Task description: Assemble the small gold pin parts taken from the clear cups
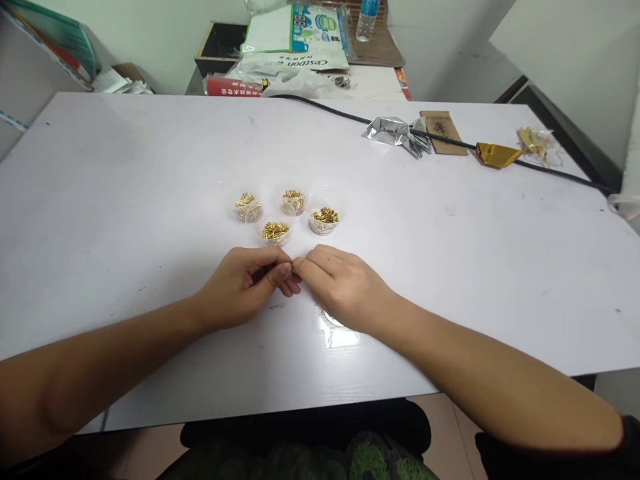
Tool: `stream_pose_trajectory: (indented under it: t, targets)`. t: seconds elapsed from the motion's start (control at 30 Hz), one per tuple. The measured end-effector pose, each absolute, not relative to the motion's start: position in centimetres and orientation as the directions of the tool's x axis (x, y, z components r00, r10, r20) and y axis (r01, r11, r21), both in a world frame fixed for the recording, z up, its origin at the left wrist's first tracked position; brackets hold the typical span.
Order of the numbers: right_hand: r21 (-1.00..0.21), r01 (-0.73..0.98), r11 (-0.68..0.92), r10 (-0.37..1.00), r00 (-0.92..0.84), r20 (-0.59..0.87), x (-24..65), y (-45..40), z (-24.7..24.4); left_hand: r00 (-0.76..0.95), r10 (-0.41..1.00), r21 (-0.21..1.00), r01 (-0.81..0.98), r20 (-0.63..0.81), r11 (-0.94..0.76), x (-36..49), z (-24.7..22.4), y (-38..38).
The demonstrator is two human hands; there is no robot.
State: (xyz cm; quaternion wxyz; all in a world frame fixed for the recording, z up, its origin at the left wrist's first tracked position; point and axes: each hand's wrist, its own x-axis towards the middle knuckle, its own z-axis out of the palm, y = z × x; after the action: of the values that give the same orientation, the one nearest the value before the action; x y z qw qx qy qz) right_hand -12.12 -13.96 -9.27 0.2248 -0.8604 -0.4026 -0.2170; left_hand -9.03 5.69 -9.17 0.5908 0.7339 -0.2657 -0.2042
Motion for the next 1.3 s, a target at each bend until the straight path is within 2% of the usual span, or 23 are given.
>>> stream_pose_trajectory:
  t: [0.23,0.5,0.77,0.9,1.03,1.3]
  targets:
    - [-0.291,0.736,-0.612,0.569,0.664,0.485,-11.7,-14.2,-8.7,0.778,-0.628,0.982,-0.117,-0.004,-0.151,-9.1,-9.3,5.7]
    - [-0.382,0.725,-0.573,0.554,0.686,0.471,-11.4,-14.8,-8.3,0.773,-0.634,0.991,-0.063,-0.028,-0.121,-9.0,-9.1,5.9]
    - [-0.335,0.741,-0.582,0.567,0.665,0.486,-11.4,-14.8,-8.3,0.772,-0.629,0.978,-0.053,-0.089,-0.204,-9.1,-8.6,6.0]
    - [-0.367,0.737,-0.568,0.562,0.672,0.482,-11.4,-14.7,-8.3,0.784,-0.613,0.974,-0.049,-0.100,-0.222,-9.1,-8.4,5.9]
    - [-0.404,0.729,-0.553,0.574,0.685,0.449,-11.2,-14.8,-8.3,0.794,-0.603,0.973,-0.075,-0.074,-0.217,-9.2,-8.5,5.9]
    - [-0.364,0.723,-0.588,0.619,0.691,0.373,-11.1,-14.9,-8.1,0.800,-0.600,0.925,-0.240,0.016,-0.295,-9.4,-8.7,5.7]
